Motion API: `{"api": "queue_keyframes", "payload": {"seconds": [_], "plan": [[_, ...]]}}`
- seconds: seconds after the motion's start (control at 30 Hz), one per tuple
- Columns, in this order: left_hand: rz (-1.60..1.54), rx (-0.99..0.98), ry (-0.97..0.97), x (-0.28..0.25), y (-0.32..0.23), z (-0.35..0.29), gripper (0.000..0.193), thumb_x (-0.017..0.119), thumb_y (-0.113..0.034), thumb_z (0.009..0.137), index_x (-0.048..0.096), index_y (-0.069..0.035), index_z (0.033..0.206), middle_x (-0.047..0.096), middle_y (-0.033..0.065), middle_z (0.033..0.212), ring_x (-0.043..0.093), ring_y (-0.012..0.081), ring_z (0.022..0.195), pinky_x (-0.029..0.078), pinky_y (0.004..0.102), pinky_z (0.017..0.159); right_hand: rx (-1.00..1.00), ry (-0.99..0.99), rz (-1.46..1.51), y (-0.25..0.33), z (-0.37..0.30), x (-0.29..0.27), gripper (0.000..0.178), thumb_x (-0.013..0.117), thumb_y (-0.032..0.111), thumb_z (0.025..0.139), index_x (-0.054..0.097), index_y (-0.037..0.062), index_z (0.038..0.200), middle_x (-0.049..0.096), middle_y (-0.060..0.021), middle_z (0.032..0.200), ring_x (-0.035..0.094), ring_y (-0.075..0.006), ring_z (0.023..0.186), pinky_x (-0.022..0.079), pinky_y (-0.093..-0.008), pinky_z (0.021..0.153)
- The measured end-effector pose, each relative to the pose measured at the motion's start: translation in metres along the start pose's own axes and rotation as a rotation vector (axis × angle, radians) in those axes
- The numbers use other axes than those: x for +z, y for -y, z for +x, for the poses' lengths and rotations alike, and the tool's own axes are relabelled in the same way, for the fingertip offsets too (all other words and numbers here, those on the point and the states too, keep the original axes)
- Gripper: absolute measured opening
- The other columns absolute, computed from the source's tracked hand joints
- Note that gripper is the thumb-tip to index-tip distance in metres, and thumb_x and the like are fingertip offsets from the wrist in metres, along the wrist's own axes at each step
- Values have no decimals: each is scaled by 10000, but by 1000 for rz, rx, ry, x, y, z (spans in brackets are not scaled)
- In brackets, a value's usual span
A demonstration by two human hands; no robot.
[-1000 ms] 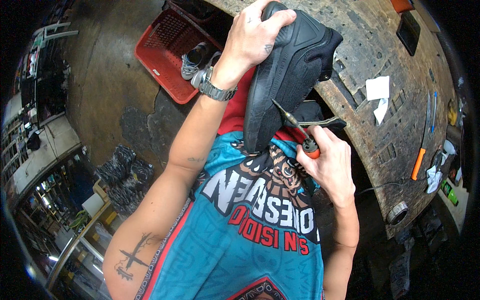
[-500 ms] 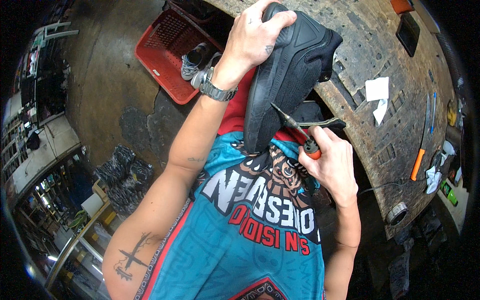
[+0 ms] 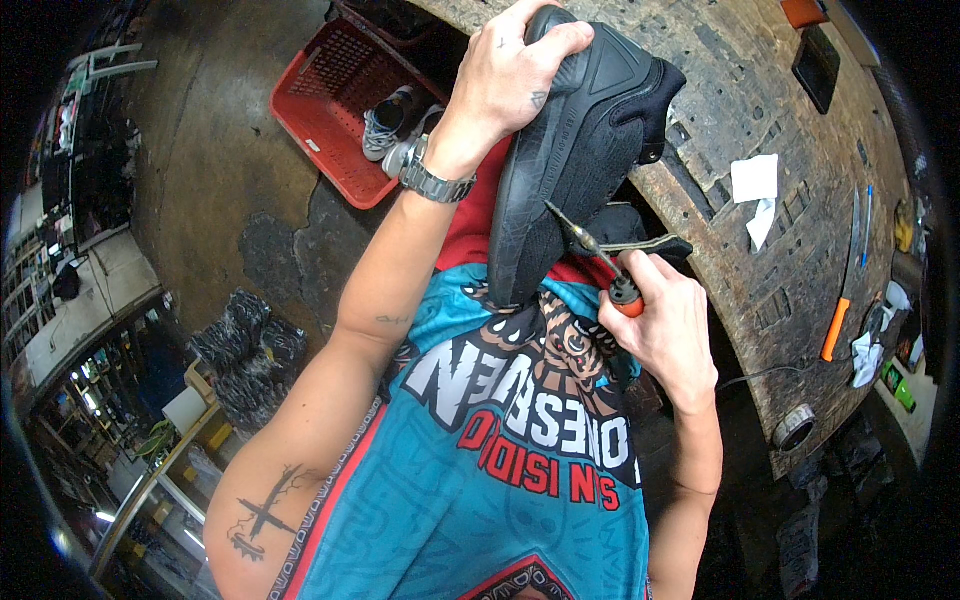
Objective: The person uses a rotary tool to grind the sole and edges of a black sneaker, then wipes the shoe with a cloth. The person repeats the grinding on different areas of the sole and sides, then wipes again.
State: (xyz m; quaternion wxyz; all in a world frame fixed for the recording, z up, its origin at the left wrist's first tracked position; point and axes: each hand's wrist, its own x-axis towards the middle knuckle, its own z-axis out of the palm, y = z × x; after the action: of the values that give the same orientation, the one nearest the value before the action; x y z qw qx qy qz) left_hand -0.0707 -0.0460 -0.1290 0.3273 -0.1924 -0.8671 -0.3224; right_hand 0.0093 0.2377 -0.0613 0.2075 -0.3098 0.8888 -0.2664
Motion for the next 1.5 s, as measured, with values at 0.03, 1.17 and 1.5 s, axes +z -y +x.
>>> {"api": "queue_keyframes", "payload": {"seconds": [0.03, 1.17, 1.5], "plan": [[2, -3, 1, 0, 0, 0, 212, 604, -83, 906, 672, -27, 1098, 625, 255, 1065, 652, 422, 915, 550, 452, 778, 8, -3, 7, 0, 0, 0, 285, 780, 176, 761, 610, 58, 957, 632, -134, 776, 676, -376, 688, 539, -455, 602], [-351, -515, -30, -1, -19, 5, 258, 646, -152, 977, 628, 72, 1104, 646, 220, 1035, 653, 332, 963, 510, 383, 881, 115, 236, 400, 13, -36, 26, 285, 782, 172, 782, 609, 5, 934, 673, -204, 775, 682, -415, 718, 530, -462, 654], [-343, -476, 1, -2, -19, 5, 263, 635, -150, 983, 627, 78, 1115, 654, 215, 1077, 652, 314, 1013, 501, 372, 919, 127, 260, 378, 16, -51, 32, 291, 797, 151, 767, 648, -17, 952, 677, -215, 768, 693, -393, 719, 538, -432, 673]]}}
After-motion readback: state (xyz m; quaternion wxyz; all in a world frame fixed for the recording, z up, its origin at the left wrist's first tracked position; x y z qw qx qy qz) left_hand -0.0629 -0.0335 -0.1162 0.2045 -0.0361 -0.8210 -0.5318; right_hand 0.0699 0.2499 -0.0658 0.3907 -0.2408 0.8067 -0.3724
